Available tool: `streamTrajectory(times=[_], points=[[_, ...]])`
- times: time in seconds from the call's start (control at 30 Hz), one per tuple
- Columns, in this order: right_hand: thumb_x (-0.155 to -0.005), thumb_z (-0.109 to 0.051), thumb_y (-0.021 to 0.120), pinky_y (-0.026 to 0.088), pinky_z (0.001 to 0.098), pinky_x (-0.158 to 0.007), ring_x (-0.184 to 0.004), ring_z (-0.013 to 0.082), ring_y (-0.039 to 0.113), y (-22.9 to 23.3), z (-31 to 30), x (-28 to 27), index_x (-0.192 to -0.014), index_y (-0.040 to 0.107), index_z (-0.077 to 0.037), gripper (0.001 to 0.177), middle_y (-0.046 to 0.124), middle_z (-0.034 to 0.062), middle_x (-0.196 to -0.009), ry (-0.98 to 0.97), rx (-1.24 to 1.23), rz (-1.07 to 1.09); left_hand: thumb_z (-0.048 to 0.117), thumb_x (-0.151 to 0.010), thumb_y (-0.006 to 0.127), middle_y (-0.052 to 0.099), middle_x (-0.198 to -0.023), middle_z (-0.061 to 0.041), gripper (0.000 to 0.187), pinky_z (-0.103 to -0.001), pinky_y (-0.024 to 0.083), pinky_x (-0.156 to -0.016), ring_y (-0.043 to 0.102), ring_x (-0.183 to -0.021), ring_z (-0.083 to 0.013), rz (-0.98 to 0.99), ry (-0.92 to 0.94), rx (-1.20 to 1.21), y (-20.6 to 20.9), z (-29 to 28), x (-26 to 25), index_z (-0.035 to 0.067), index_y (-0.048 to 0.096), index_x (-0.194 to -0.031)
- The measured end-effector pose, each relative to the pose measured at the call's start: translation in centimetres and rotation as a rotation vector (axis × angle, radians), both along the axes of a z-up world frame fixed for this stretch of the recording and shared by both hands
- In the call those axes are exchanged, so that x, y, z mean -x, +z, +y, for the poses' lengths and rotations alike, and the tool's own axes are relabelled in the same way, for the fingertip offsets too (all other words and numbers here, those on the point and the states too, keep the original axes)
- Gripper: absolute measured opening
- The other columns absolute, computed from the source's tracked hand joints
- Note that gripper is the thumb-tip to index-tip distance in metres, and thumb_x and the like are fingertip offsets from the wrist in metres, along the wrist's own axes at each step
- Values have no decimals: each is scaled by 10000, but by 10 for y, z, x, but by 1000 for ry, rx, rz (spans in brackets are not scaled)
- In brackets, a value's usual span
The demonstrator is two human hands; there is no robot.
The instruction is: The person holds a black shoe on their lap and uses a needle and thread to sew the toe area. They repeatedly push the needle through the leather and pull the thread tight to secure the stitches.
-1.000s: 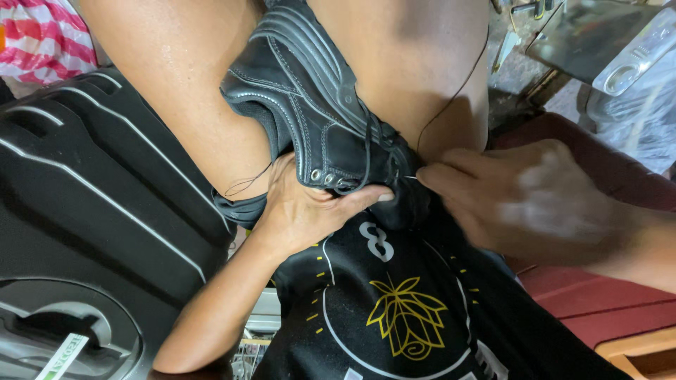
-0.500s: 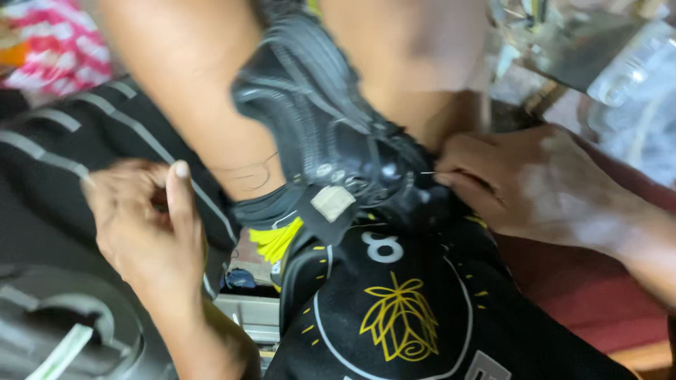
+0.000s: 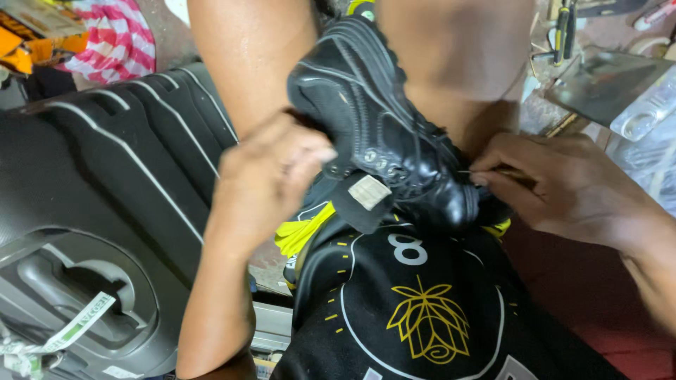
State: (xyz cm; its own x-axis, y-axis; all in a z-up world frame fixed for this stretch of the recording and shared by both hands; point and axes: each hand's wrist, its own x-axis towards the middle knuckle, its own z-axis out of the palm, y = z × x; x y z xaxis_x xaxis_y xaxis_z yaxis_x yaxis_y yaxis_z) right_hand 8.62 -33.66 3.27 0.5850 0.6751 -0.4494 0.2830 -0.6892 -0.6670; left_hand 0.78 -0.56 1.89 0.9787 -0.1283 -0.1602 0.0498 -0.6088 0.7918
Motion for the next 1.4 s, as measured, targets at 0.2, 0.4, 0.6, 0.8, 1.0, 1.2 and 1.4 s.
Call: streamTrajectory(times=[0.2,0.4,0.6,0.8,1.0,1.2,1.4], points=[[-784,-43,728,566,293,-546,-667,155,760,-13,-25,1,-948,666,-66,177,770,57,-820,-82,-11,171,52,-862,694,569,-1129,-124,359,-283,521,-709,627,-750,-178,93,380,97,10,1,14,47,635,-1216],[-799,20,718,569,279,-532,-709,164,722,-18,-32,2,-940,664,-43,164,759,57,-809,-101,21,205,98,-976,717,688,-903,-72,55,-316,543,-738,679,-788,-192,98,205,159,-8,8,31,68,701,-1019],[-805,2,710,579,266,-585,-738,150,760,-17,-31,1,-964,666,-44,172,756,59,-841,-83,-2,187,93,-1085,684,660,-1163,-138,67,-381,546,-827,680,-983,-275,-1,565,-468,24,27,24,94,709,-1147],[-854,-78,729,559,274,-517,-673,148,706,-14,-28,3,-994,697,-83,144,767,30,-814,-156,157,260,173,-860,742,679,-1106,-122,287,-431,541,-843,685,-1008,-315,-171,-132,-97,29,-27,-11,50,699,-1116],[-818,-129,756,519,292,-477,-594,151,692,-9,-20,2,-942,693,-85,146,771,31,-770,-105,24,186,175,-946,726,659,-905,-56,124,-383,521,-872,669,-837,-238,0,-190,171,1,-15,-17,69,695,-1002],[-845,-85,713,576,305,-536,-682,164,768,0,-13,-3,-976,674,-44,143,770,61,-806,-92,-38,219,173,-1000,659,667,-926,-83,136,-173,405,-519,500,-589,-71,311,432,1173,-9,-7,5,66,664,-917],[-841,-66,689,592,304,-579,-723,165,788,1,-10,-7,-976,664,-39,140,768,57,-820,-107,-88,252,77,-1030,597,655,-877,-171,112,-370,485,-664,617,-769,-315,229,170,136,-6,-41,-4,12,651,-1104]])
